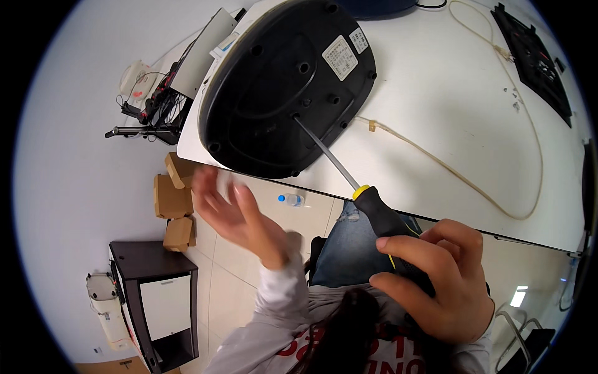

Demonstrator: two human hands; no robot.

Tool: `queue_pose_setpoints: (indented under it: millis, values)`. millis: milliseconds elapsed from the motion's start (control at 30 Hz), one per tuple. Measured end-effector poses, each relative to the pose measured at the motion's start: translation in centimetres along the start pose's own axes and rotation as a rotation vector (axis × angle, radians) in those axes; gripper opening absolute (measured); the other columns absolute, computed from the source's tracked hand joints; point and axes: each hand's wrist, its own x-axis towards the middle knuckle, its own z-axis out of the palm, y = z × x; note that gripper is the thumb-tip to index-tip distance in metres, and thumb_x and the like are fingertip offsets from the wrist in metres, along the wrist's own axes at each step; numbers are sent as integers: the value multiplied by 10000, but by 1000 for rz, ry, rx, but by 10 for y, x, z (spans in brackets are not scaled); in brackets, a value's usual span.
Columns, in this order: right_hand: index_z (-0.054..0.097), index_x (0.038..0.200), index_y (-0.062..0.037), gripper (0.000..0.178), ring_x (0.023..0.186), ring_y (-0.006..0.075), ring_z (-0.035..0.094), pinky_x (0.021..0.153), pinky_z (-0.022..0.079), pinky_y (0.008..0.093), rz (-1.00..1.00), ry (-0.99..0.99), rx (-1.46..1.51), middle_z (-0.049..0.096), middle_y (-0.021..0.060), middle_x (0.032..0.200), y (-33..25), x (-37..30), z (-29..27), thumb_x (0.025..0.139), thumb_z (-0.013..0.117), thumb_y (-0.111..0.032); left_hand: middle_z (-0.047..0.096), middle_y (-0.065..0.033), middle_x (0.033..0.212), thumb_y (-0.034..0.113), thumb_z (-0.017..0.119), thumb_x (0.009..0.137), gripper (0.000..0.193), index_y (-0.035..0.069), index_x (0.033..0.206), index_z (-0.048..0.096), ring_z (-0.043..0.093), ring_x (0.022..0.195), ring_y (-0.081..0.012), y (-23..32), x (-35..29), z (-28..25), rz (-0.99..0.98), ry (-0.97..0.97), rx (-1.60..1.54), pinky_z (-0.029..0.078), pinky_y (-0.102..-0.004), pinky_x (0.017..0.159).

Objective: The person uses a screwdriver to remove screws from the base of a small appliance, then separates the base from the main body. The person repeats this process on a second similar appliance, removing screws and detaching the base.

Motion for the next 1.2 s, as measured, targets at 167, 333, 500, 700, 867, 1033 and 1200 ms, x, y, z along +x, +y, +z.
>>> queue_pose_setpoints:
  millis: [167, 333, 500, 700, 867, 1033, 1200]
  values:
    - [658, 756, -136, 216, 912, 255, 430, 646, 419, 271, -33, -22, -210, 592, -14, 1053, -10, 6, -4, 548, 703, -101, 554, -73, 914, 381, 551, 870, 451, -15, 1077, 492, 534, 773, -123, 42, -51, 3, -747, -811, -525, 430, -233, 686]
    - [663, 759, -144, 238, 913, 246, 430, 701, 405, 295, -73, -19, -203, 577, -2, 1081, -7, 0, 3, 532, 709, -96, 576, -70, 869, 411, 552, 870, 470, -24, 1043, 511, 573, 773, -121, 56, -46, 29, -1005, -893, -988, 463, -236, 689]
    - [602, 966, -136, 461, 956, 261, 463, 703, 420, 271, 2, 65, -76, 448, 115, 1205, -1, 2, -2, 558, 784, -251, 615, -144, 874, 351, 620, 837, 529, -56, 1127, 446, 616, 767, -149, 55, -44, 26, -1159, -830, -1070, 497, -211, 697]
    - [455, 1105, 1, 953, 730, 203, 610, 589, 478, 255, 408, -143, 393, 562, 110, 891, 16, -29, 4, 479, 733, -662, 607, -134, 926, 358, 529, 881, 529, 13, 1203, 291, 626, 739, -296, 51, -51, 28, -1034, -799, -1161, 541, -320, 614]
    - [489, 1025, 20, 838, 592, 170, 626, 531, 481, 251, 602, -158, 799, 615, 77, 709, 11, -43, 18, 560, 683, -650, 589, -140, 1011, 254, 560, 874, 455, 58, 1192, 301, 610, 878, -341, 48, -53, 28, -1084, -814, -1276, 559, -367, 717]
    - [494, 1064, 11, 404, 733, 196, 645, 631, 513, 261, 545, 121, 434, 611, 148, 932, 0, -30, 17, 738, 659, -160, 539, -169, 1105, 147, 562, 860, 493, 52, 1238, 261, 554, 987, -378, 46, -60, 27, -1228, -708, -1337, 542, -423, 788]
    - [504, 1142, -27, 440, 682, 208, 468, 526, 366, 288, 418, 218, 98, 475, 133, 859, -10, -27, 24, 712, 558, 48, 455, -207, 1179, 309, 572, 841, 628, 0, 1280, 246, 476, 1051, -346, 53, -60, 22, -1097, -818, -972, 496, -394, 778]
